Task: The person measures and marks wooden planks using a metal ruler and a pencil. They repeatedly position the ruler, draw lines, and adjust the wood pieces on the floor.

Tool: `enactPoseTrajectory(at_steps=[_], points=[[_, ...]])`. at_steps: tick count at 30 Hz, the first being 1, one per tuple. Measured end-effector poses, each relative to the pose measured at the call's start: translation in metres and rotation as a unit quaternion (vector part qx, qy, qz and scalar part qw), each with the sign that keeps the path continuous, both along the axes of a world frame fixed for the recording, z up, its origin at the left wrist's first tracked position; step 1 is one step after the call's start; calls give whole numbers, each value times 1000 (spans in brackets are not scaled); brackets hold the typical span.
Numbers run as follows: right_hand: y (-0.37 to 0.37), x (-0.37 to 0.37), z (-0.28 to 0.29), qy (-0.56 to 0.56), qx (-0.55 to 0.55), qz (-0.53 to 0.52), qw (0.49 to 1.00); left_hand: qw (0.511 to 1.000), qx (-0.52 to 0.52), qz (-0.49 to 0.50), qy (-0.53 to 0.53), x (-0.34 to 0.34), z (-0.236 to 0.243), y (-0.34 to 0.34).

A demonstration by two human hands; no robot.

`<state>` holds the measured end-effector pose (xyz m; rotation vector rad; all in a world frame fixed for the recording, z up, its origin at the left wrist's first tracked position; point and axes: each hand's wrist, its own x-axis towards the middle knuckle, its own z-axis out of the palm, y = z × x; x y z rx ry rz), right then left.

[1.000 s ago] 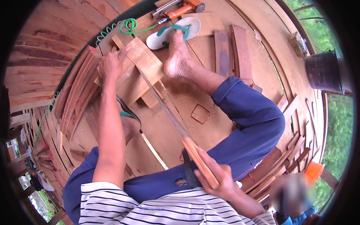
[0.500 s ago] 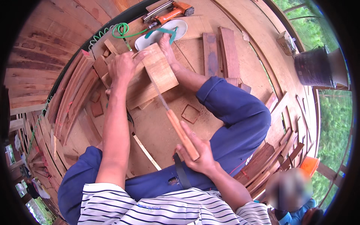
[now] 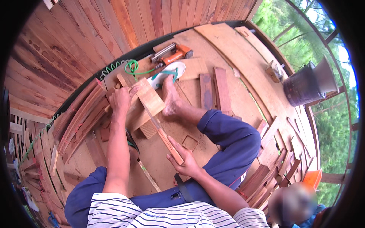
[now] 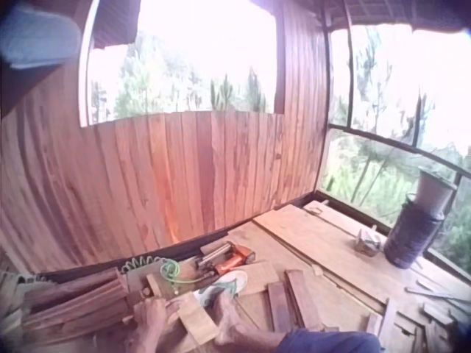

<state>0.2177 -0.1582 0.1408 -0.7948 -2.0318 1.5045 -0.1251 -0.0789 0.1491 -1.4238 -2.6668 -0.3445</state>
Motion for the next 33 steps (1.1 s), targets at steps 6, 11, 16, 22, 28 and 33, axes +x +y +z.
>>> enactPoseTrajectory(at_steps=[6,11,16,22,28,33], points=[[-1,-2,-1,10,1,-5,1000,1000,-8,4,-15,-7,-17,5],[-5,-4,1,14,-22,-25,999,999,-5,-9,-36,-5,-21,8],[-15,-10,4,1,-21,-45,999,999,19,-24,-43,-4,-25,6],[-14,-8,7,-11,-37,-54,998,999,16,-20,-38,0,-33,16],[-21,-10,10,-10,-32,-64,997,999,-3,-3,-36,-2,-34,16],[-18,-9,10,-14,-19,-67,997,999,13,-9,-49,-1,-39,17]])
